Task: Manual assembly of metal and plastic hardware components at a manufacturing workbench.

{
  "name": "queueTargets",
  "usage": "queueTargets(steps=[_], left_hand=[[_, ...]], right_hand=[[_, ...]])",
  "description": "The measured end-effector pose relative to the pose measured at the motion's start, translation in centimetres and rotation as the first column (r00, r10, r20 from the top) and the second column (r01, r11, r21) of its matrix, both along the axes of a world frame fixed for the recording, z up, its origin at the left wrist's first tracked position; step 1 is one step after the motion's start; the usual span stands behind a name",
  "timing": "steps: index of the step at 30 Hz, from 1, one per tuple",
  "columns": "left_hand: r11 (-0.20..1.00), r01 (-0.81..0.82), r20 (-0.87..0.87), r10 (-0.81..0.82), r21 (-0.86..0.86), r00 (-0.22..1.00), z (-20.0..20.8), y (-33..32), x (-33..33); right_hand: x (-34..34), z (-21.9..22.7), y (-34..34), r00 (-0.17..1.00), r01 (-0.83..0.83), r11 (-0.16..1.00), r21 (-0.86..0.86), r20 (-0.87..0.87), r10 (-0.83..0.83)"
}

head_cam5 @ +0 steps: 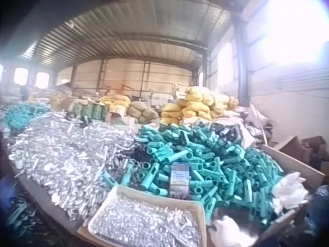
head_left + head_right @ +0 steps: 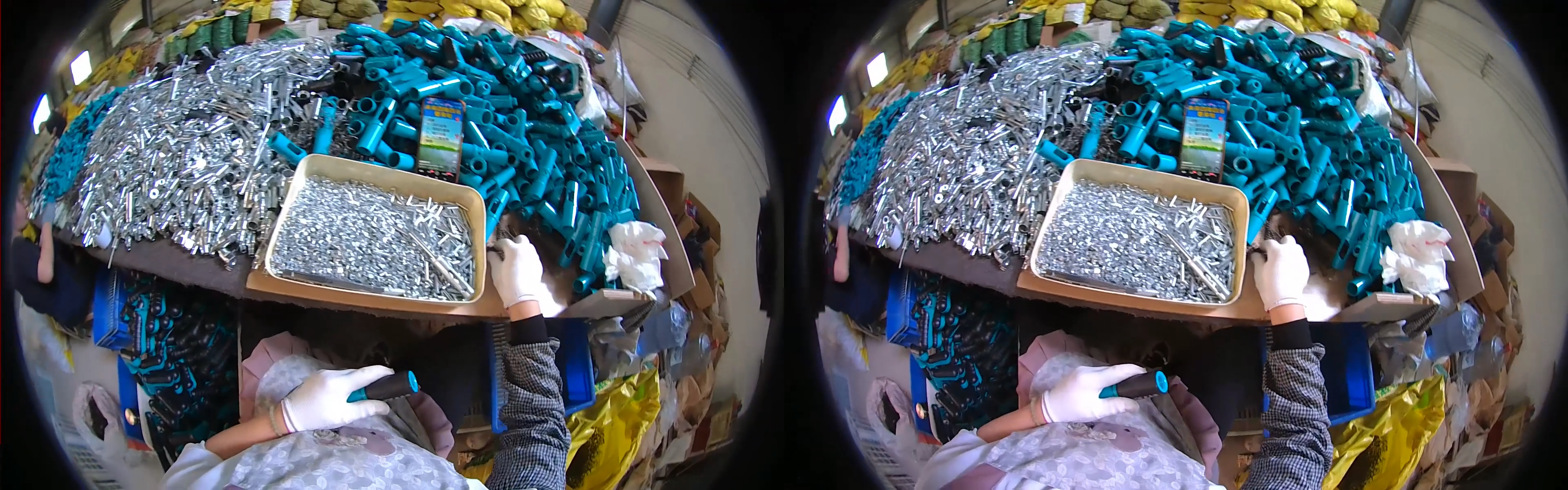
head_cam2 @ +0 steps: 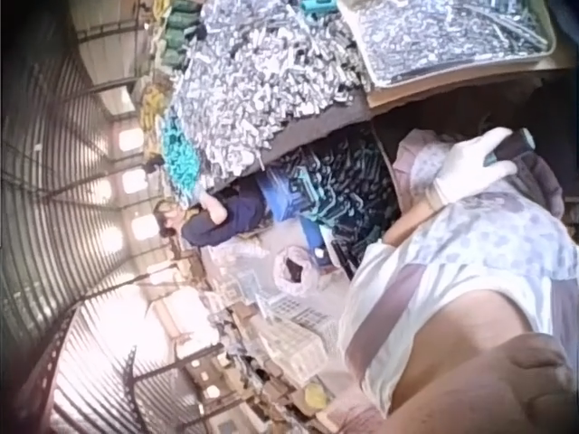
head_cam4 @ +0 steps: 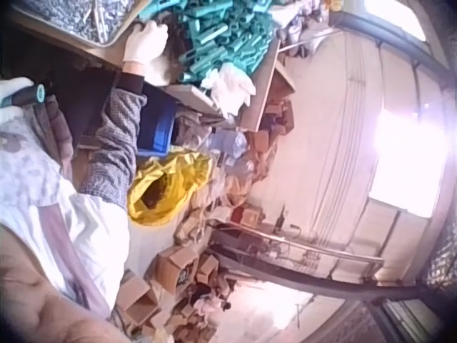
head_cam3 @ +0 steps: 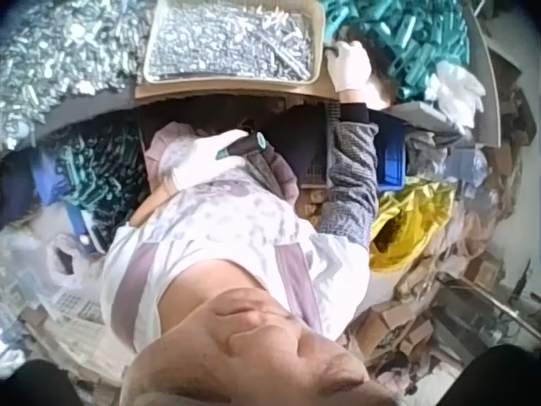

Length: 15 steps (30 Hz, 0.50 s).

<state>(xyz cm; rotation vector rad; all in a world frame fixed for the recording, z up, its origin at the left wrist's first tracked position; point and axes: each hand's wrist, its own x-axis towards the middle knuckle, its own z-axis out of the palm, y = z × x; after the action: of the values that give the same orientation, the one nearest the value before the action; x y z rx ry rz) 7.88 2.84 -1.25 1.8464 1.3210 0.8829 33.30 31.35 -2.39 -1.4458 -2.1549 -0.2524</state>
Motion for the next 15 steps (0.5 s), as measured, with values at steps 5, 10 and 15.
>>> queueTargets(steps=[5,10,15], left_hand=[[0.999,-0.042,0.002,0.042,-0.018,0.999,-0.6,0.0,-0.6],[0.999,-0.037,-0.012,0.036,-0.013,0.999,-0.6,0.4,-0.7],[0.999,-0.049,0.008,0.049,-0.023,0.999,-0.9,0.6,-0.6]], right_hand=[[0.4,1.5,-0.6,0.998,-0.064,0.989,0.134,0.029,0.061],[1.3,1.4,-1.6,0.992,-0.126,0.98,0.153,0.0,0.128],[1.8,0.2,-2.8,0.963,-0.162,0.959,0.231,-0.176,0.205]])
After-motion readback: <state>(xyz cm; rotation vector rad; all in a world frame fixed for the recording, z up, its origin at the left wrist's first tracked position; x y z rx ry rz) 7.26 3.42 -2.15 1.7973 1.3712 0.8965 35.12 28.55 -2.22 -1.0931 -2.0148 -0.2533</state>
